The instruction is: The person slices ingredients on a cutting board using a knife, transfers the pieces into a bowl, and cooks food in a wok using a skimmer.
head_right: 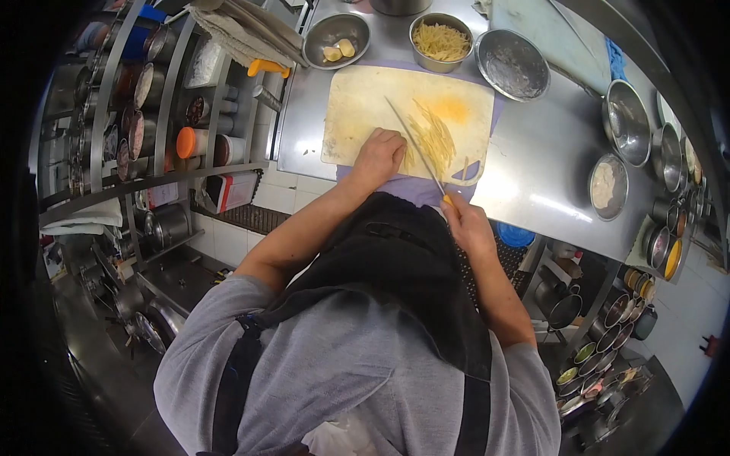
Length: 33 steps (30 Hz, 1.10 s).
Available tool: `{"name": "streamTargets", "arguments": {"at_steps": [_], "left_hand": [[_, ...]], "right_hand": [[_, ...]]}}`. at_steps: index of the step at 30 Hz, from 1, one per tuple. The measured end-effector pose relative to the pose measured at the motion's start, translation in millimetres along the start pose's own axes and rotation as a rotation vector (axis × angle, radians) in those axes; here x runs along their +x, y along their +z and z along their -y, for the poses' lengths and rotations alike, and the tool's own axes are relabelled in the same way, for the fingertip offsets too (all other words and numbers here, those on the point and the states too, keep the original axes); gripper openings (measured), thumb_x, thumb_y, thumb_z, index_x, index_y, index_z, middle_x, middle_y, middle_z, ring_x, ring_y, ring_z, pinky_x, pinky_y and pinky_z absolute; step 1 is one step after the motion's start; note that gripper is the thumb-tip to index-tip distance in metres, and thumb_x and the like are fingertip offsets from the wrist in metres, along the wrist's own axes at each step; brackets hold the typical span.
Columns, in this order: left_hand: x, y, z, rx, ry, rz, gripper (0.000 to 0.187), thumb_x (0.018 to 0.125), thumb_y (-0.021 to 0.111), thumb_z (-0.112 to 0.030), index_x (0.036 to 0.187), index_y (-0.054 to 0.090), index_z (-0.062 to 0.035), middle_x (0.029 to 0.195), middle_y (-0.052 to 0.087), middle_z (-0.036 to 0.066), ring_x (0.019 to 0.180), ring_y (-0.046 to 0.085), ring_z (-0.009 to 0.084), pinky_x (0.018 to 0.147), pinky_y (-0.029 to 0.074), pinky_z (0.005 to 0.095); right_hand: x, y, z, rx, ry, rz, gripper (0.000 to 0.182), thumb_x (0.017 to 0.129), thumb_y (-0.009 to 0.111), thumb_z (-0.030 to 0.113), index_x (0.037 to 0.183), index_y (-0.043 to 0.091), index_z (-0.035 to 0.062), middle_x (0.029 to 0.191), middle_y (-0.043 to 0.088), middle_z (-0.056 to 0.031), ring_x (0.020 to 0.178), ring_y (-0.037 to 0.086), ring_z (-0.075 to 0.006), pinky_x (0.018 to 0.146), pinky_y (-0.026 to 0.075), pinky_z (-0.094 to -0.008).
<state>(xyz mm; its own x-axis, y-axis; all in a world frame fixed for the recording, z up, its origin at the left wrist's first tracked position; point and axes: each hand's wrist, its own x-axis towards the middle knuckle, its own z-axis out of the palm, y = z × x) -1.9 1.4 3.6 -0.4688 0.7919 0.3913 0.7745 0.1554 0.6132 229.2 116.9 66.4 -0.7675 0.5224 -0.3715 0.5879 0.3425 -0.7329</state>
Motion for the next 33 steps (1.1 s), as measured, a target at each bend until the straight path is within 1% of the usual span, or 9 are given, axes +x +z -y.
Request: {"name": "streamTargets", "arguments": {"at_steps": [8, 9, 11, 13, 15, 17, 24, 29, 33], "left_hand": [[0.1, 0.2, -1.1, 0.012, 0.012, -0.003, 0.006, 0.08, 0.066, -0.001, 0.087, 0.066, -0.0014, 0.088, 0.065, 0.013, 0.087, 0.06, 0.0336, 0.078, 0.051, 0.0416], [0.9, 1.2, -0.6, 0.011, 0.012, -0.004, 0.006, 0.08, 0.066, -0.001, 0.087, 0.066, -0.0014, 0.088, 0.065, 0.013, 0.087, 0.06, 0.0336, 0.078, 0.051, 0.0416], [-1.4, 2.0, 1.2, 0.007, 0.015, -0.006, 0.006, 0.08, 0.067, -0.001, 0.086, 0.066, -0.0014, 0.088, 0.065, 0.013, 0.088, 0.06, 0.0334, 0.078, 0.051, 0.0419], [-1.8, 0.7, -0.5, 0.011, 0.004, 0.001, 0.006, 0.08, 0.067, -0.001, 0.086, 0.065, -0.0015, 0.088, 0.065, 0.013, 0.088, 0.06, 0.0334, 0.078, 0.051, 0.0419], [-0.1, 0.6, -1.6, 0.015, 0.001, 0.006, 0.006, 0.08, 0.067, -0.002, 0.086, 0.065, -0.0016, 0.088, 0.065, 0.013, 0.088, 0.06, 0.0334, 0.078, 0.051, 0.0419], [-0.2, 0.3, -2.0, 0.018, 0.003, 0.003, 0.005, 0.081, 0.066, -0.002, 0.086, 0.065, -0.0016, 0.089, 0.065, 0.013, 0.088, 0.06, 0.0336, 0.078, 0.051, 0.0416], [-1.6, -9.0, 0.3, -0.002, -0.005, 0.007, 0.007, 0.081, 0.066, -0.002, 0.088, 0.067, -0.0007, 0.092, 0.066, 0.013, 0.089, 0.06, 0.0341, 0.08, 0.051, 0.0416], [-0.8, -10.9, 5.2, 0.044, -0.013, 0.065, 0.006, 0.082, 0.066, -0.002, 0.087, 0.067, -0.0006, 0.088, 0.066, 0.013, 0.089, 0.06, 0.034, 0.081, 0.051, 0.0418], [-1.0, -10.7, 5.0, 0.031, -0.001, 0.04, 0.005, 0.082, 0.066, -0.003, 0.086, 0.067, -0.0007, 0.087, 0.066, 0.012, 0.089, 0.06, 0.0336, 0.081, 0.051, 0.0416]], "right_hand": [[16.3, 18.8, 6.0, 0.02, -0.097, -0.02, 0.034, 0.097, 0.063, 0.026, 0.121, 0.064, 0.0024, 0.089, 0.067, -0.028, 0.083, 0.066, -0.0456, 0.073, 0.052, -0.0462], [14.0, 15.7, 6.9, 0.019, -0.098, -0.021, 0.034, 0.097, 0.063, 0.026, 0.121, 0.064, 0.0024, 0.089, 0.067, -0.028, 0.083, 0.066, -0.0456, 0.073, 0.052, -0.0462], [4.0, 9.7, 8.5, 0.063, 0.019, 0.002, 0.033, 0.097, 0.062, 0.024, 0.122, 0.063, 0.0018, 0.087, 0.067, -0.028, 0.082, 0.066, -0.0453, 0.071, 0.051, -0.0457], [-0.9, 7.4, 8.2, 0.056, 0.027, 0.036, 0.033, 0.097, 0.062, 0.023, 0.122, 0.063, 0.0016, 0.086, 0.067, -0.028, 0.081, 0.066, -0.045, 0.07, 0.051, -0.0452], [2.3, 9.8, 6.9, 0.05, 0.03, 0.061, 0.032, 0.097, 0.062, 0.023, 0.122, 0.063, 0.0014, 0.085, 0.066, -0.028, 0.08, 0.066, -0.0447, 0.069, 0.051, -0.0448], [15.1, 22.5, 3.4, 0.054, -0.085, -0.007, 0.032, 0.097, 0.061, 0.022, 0.121, 0.063, 0.0015, 0.084, 0.066, -0.0281, 0.08, 0.066, -0.0444, 0.069, 0.051, -0.0448], [19.6, 23.5, 7.3, 0.059, -0.085, -0.006, 0.032, 0.098, 0.061, 0.023, 0.121, 0.063, 0.0019, 0.087, 0.067, -0.0285, 0.083, 0.066, -0.0441, 0.071, 0.051, -0.046], [18.6, 21.9, 8.9, 0.038, -0.062, 0.002, 0.033, 0.098, 0.061, 0.024, 0.122, 0.063, 0.0021, 0.088, 0.067, -0.0284, 0.085, 0.067, -0.0439, 0.072, 0.052, -0.0453], [10.9, 9.6, 13.6, -0.008, -0.029, 0.018, 0.034, 0.098, 0.061, 0.024, 0.123, 0.063, 0.0019, 0.091, 0.067, -0.0284, 0.086, 0.067, -0.0439, 0.073, 0.052, -0.0455]]}}
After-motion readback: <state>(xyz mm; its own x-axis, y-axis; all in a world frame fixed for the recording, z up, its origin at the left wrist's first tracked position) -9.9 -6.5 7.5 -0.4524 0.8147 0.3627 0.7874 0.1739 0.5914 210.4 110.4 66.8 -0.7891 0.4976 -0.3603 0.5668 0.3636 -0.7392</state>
